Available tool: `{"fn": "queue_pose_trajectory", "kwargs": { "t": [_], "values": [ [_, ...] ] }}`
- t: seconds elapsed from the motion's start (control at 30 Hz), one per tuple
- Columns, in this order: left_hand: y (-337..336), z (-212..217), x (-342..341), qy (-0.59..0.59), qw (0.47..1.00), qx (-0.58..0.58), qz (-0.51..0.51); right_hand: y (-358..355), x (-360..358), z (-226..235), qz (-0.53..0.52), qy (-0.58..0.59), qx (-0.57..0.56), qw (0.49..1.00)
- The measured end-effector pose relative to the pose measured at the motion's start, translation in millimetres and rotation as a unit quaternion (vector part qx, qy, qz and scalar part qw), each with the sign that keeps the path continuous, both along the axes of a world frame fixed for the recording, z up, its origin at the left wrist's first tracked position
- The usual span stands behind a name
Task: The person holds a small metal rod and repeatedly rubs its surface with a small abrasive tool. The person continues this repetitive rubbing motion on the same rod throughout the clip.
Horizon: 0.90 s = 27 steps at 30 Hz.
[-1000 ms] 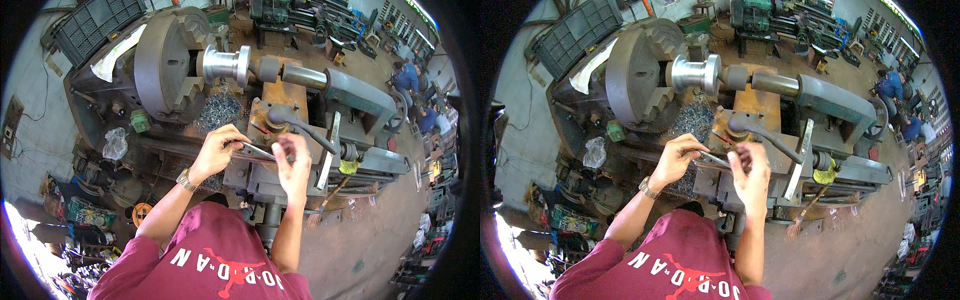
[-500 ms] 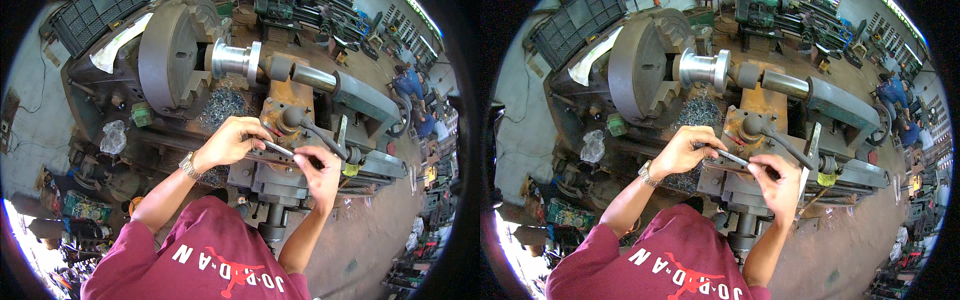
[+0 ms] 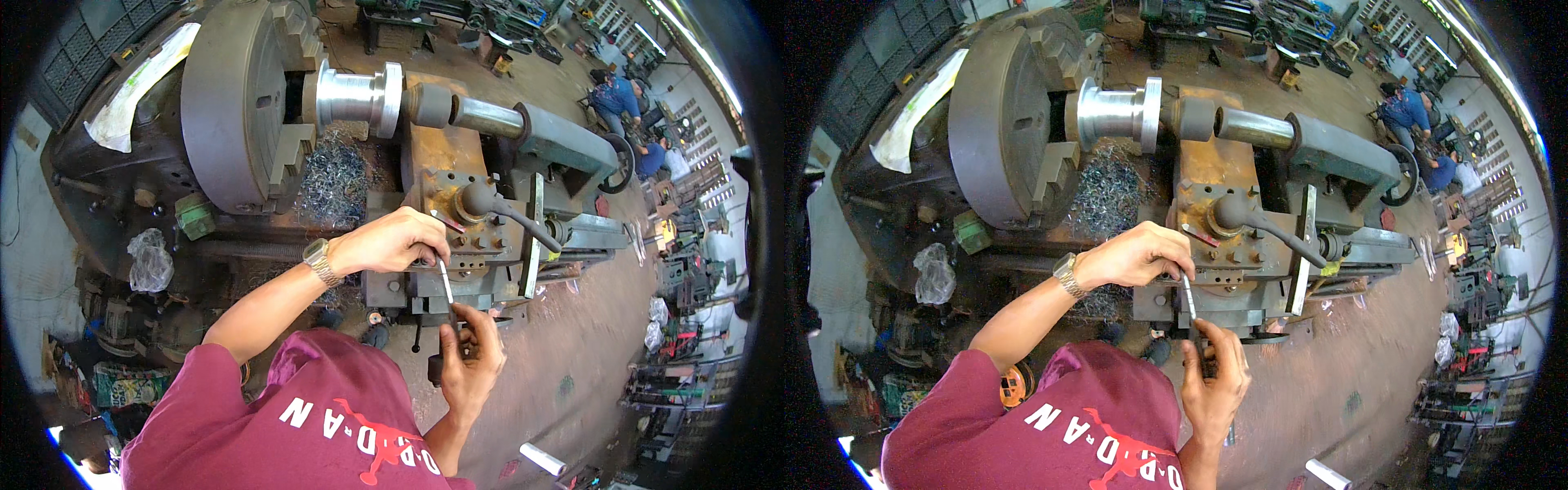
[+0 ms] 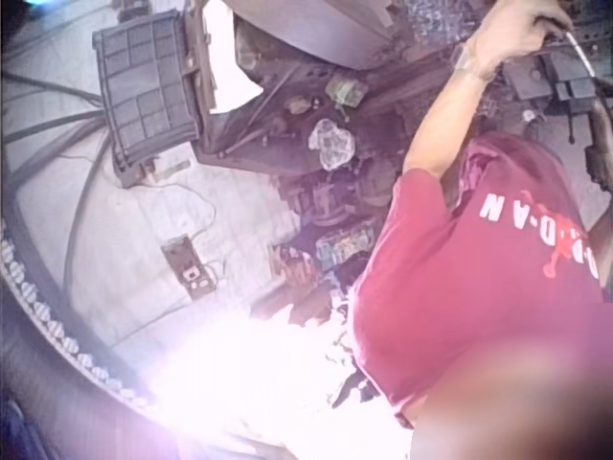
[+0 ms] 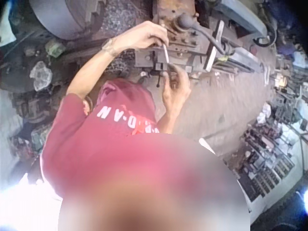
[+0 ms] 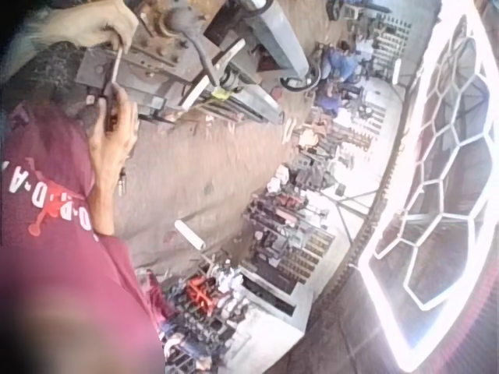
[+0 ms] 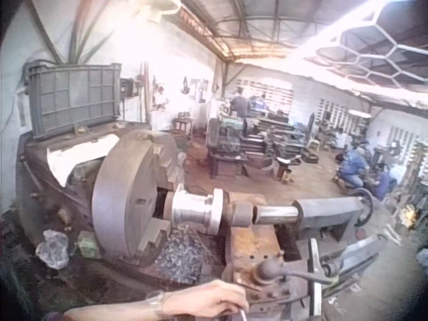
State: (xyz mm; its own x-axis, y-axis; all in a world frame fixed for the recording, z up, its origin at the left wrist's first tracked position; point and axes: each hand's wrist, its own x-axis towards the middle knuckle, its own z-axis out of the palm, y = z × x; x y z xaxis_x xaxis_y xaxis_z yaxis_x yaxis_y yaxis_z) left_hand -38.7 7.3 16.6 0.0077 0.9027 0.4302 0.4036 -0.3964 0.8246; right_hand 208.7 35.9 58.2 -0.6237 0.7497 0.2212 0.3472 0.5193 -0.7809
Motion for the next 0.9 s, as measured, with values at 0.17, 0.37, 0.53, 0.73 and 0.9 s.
{"fn": "queue_pose_trajectory", "kwargs": {
  "t": [0.17,0.37,0.53,0.73,0.9],
  "values": [
    [8,-10,-9,0.012,0.997,0.068,-0.029,-22,-12,-2,-0.079,0.001,0.015,0.997],
    [12,-17,-17,-0.027,0.994,0.078,-0.069,-37,-20,-12,-0.161,0.045,-0.011,0.986],
    [9,-23,-10,-0.021,0.997,0.07,-0.022,13,-37,-39,-0.278,0.172,-0.041,0.944],
    [7,-31,-1,-0.049,0.995,0.081,0.031,65,-48,-63,-0.37,0.433,-0.1,0.816],
    [2,-28,5,-0.071,0.994,0.047,0.07,119,-77,-64,-0.434,0.463,-0.1,0.767]
  ]
}}
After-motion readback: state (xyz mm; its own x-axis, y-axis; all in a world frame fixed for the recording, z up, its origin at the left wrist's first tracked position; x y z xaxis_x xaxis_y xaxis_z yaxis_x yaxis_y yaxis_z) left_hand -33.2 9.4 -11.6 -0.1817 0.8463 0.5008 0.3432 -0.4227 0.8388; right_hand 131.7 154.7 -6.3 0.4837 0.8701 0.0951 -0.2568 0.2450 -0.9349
